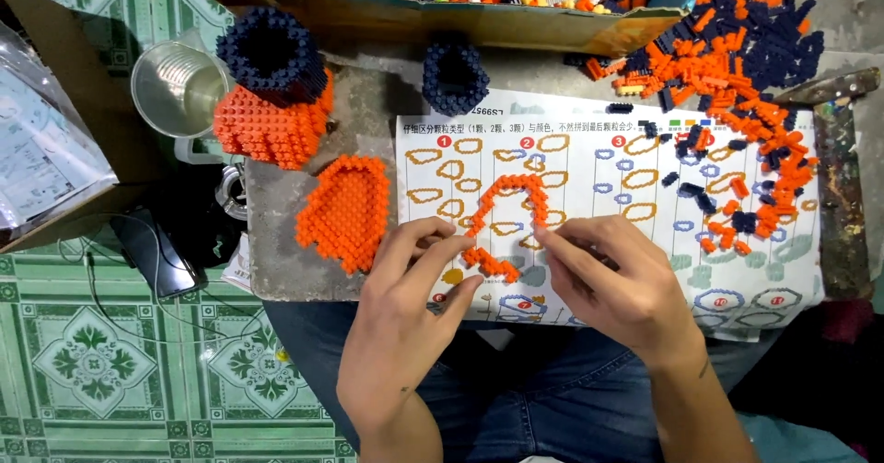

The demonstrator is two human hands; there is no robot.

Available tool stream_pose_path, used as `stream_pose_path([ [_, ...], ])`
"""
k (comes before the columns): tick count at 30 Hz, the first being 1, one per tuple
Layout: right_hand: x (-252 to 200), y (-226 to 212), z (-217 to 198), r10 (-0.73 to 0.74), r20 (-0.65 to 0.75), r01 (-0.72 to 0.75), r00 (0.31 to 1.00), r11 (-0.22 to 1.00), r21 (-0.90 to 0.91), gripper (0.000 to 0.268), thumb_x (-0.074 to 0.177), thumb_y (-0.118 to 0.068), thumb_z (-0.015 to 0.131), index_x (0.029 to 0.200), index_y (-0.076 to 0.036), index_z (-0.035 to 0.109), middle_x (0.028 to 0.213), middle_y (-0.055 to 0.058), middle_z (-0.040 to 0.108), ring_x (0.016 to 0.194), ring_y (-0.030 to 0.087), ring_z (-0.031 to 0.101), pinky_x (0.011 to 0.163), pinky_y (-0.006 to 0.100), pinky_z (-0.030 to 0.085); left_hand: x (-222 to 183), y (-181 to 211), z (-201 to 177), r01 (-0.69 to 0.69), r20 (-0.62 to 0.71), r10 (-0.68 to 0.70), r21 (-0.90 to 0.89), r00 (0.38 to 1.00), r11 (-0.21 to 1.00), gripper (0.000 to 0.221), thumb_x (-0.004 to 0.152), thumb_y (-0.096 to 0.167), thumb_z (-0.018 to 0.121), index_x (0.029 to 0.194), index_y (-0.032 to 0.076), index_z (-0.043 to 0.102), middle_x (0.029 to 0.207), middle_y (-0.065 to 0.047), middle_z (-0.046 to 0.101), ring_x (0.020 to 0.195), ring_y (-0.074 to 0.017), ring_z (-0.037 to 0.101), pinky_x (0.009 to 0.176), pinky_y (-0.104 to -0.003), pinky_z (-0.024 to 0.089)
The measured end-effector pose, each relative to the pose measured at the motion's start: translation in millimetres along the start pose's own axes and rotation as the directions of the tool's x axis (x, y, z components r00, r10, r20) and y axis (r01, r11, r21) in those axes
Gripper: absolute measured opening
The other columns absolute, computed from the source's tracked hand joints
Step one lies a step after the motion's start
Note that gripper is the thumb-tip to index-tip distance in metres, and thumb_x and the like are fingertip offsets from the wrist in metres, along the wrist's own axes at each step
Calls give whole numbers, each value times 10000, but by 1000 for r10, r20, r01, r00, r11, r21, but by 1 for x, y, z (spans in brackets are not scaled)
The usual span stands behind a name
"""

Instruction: The person assembles a toy model by interlocking small plastic blocks, holding the main structure with one hand while attaching individual blocks with the other, occasionally using both hands to press and shift the blocks into place.

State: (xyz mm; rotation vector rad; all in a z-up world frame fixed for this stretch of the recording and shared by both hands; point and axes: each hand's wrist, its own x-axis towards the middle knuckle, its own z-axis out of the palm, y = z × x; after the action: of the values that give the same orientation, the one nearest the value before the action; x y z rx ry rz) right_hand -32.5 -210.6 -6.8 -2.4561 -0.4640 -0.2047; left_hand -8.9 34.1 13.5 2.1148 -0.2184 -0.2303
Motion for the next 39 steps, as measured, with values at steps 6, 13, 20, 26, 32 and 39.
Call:
stream_pose_path([
  [6, -3, 4, -1, -69, 53, 70, 996, 997, -26, 359, 809, -61, 957, 1158, -104, 888, 959, 36, 760, 833, 181, 673, 714, 318, 536, 0, 2, 1, -9, -5, 9, -6, 1000, 1000, 348, 812, 13, 910, 1141, 17, 800, 1223, -76, 686, 1035, -215, 693, 792, -322, 627],
  [13, -12, 12, 6, -161, 73, 163, 984, 987, -19, 240, 842, -142, 991, 1048, -161, 867, 886, -10, 760, 831, 153, 673, 755, 336, 537, 0, -1, 4, -7, 8, 7, 22, 1000, 1000, 384, 804, 106, 958, 1139, 9, 798, 1232, -82, 688, 1057, -225, 694, 784, -333, 637],
  [20, -9, 9, 5, -133, 117, 139, 984, 989, -46, 279, 831, -158, 992, 1078, -182, 865, 911, -13, 743, 858, 167, 658, 753, 349, 517, 2, -2, 11, 3, -8, -2, 65, 1000, 998, 398, 797, 106, 950, 1157, 22, 804, 1254, -93, 680, 1113, -255, 695, 911, -401, 629],
  [26, -6, 7, 4, -117, 124, 123, 985, 992, -41, 259, 816, -157, 986, 1045, -176, 867, 902, -9, 744, 843, 170, 654, 732, 345, 498, 4, 0, 12, 20, -13, -19, 72, 1000, 997, 375, 814, 104, 941, 1146, 11, 793, 1222, -89, 687, 1066, -246, 692, 904, -399, 620],
  [32, -8, 10, 5, -91, 137, 97, 986, 995, -38, 289, 811, -154, 978, 1078, -188, 873, 905, -16, 737, 854, 170, 651, 741, 349, 495, 5, 2, 12, 19, -15, -18, 90, 1000, 996, 359, 829, 92, 918, 1159, 25, 792, 1227, -91, 685, 1053, -250, 689, 904, -401, 606],
  [39, -7, 11, 4, -107, 159, 116, 981, 992, -52, 237, 846, -131, 955, 1064, -141, 865, 921, -1, 779, 822, 155, 672, 720, 334, 509, 4, 2, 17, 21, -5, -21, 120, 1000, 993, 418, 825, 152, 944, 1205, 44, 805, 1257, -92, 665, 1083, -243, 662, 946, -408, 598],
])
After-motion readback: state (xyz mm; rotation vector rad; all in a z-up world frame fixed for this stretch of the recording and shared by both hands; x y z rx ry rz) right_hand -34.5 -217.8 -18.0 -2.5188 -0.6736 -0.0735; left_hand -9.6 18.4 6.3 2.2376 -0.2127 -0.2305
